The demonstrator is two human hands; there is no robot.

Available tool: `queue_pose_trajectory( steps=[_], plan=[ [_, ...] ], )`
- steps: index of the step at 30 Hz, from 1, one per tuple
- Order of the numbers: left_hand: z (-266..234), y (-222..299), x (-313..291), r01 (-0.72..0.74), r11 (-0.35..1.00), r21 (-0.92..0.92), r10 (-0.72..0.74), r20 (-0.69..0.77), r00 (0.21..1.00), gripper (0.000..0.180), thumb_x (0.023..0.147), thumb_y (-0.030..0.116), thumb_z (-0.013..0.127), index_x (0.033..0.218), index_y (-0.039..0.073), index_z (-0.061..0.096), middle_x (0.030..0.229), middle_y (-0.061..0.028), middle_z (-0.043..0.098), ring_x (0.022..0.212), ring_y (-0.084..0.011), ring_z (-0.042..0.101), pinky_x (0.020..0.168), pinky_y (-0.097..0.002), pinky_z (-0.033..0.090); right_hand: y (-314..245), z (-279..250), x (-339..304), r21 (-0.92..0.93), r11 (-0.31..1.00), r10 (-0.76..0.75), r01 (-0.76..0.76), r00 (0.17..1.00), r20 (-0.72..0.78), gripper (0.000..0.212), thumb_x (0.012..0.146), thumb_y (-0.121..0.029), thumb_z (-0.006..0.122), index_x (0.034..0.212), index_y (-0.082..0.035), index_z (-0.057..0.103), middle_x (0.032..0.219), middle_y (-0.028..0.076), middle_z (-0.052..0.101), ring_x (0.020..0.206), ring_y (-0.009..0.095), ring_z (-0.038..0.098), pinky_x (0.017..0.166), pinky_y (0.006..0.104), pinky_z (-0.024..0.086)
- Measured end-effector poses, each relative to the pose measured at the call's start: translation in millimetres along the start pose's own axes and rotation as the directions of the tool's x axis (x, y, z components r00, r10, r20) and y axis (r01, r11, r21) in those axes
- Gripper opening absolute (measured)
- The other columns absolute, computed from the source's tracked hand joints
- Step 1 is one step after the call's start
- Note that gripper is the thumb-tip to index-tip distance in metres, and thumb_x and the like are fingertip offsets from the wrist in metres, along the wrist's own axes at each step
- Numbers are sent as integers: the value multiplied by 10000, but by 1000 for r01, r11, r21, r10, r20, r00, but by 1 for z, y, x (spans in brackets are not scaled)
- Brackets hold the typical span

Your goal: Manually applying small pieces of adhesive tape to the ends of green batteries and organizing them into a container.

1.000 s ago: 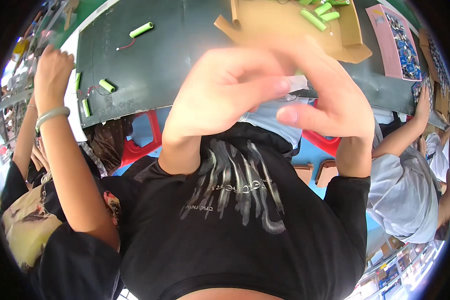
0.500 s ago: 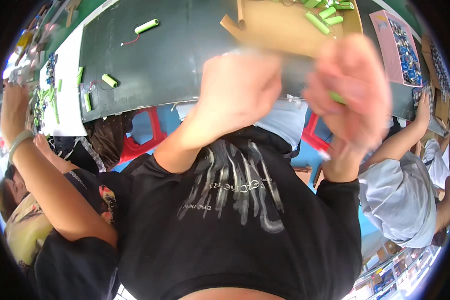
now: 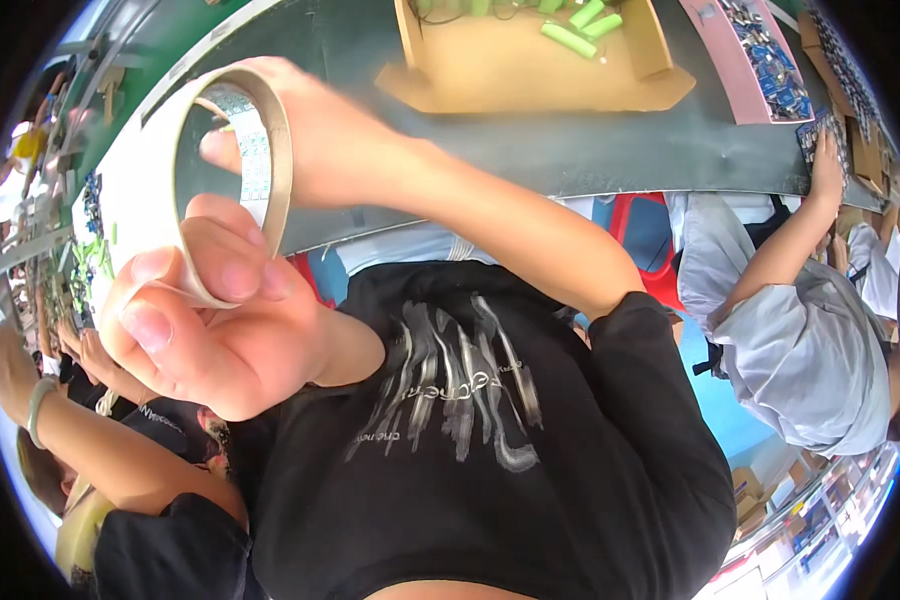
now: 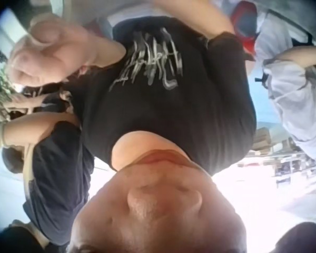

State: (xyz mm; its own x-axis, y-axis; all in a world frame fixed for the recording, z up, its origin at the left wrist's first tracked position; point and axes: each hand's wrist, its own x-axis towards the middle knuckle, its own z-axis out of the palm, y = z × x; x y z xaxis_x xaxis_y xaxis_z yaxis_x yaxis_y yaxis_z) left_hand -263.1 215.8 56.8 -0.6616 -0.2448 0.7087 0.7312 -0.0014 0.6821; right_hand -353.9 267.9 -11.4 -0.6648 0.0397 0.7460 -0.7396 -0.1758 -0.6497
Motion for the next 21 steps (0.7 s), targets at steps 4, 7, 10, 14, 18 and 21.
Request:
queue_pose_trajectory(
  steps=[4,7,10,14,18,21],
  plan=[
    [-17,-6,2,-24,1000,18,25,-109,994,194,918,168,461,861,14,565,669,-89,526,427,-151,407,417,-296,343,-18,-104,9,-601,775,298,-194,951,77,212,770,-148,553,935,-37,625,911,153,643,880,315,602,805,400,479],
    [-9,-20,1,4,997,-76,-11,-96,995,154,906,110,480,890,-18,564,728,-120,576,456,-171,456,392,-277,361,-24,-175,-1,-907,421,265,8,955,132,192,754,-67,531,936,-24,574,913,182,544,827,341,553,747,431,445],
    [-1,-32,-3,42,994,-97,-47,-53,998,132,893,64,495,910,-50,560,789,-160,610,474,-173,482,363,-235,369,-31,-201,-3,-957,282,475,-71,877,75,181,768,-42,531,945,-7,547,878,195,489,818,347,523,733,429,432],
    [15,-37,-17,145,986,-87,-149,-46,988,110,875,19,533,934,-68,566,741,-151,609,466,-115,493,383,-208,377,-37,-199,10,-907,421,483,-5,848,219,294,778,-18,537,1071,-8,564,911,186,519,768,270,568,693,356,461],
    [17,-29,-28,345,939,-10,-345,-10,939,82,859,22,592,908,-44,597,668,-76,601,490,-68,495,425,-178,361,-34,-181,10,-513,634,670,-579,742,-9,492,776,60,492,1265,-2,505,1230,158,529,698,142,627,615,242,472],
    [13,-29,-33,366,931,-2,-365,58,929,98,854,30,609,913,-48,613,663,-63,600,496,-58,491,432,-176,358,-19,-168,-1,837,395,124,-379,924,361,396,763,92,508,1158,101,537,1346,215,415,877,250,654,733,314,533]
  ],
)
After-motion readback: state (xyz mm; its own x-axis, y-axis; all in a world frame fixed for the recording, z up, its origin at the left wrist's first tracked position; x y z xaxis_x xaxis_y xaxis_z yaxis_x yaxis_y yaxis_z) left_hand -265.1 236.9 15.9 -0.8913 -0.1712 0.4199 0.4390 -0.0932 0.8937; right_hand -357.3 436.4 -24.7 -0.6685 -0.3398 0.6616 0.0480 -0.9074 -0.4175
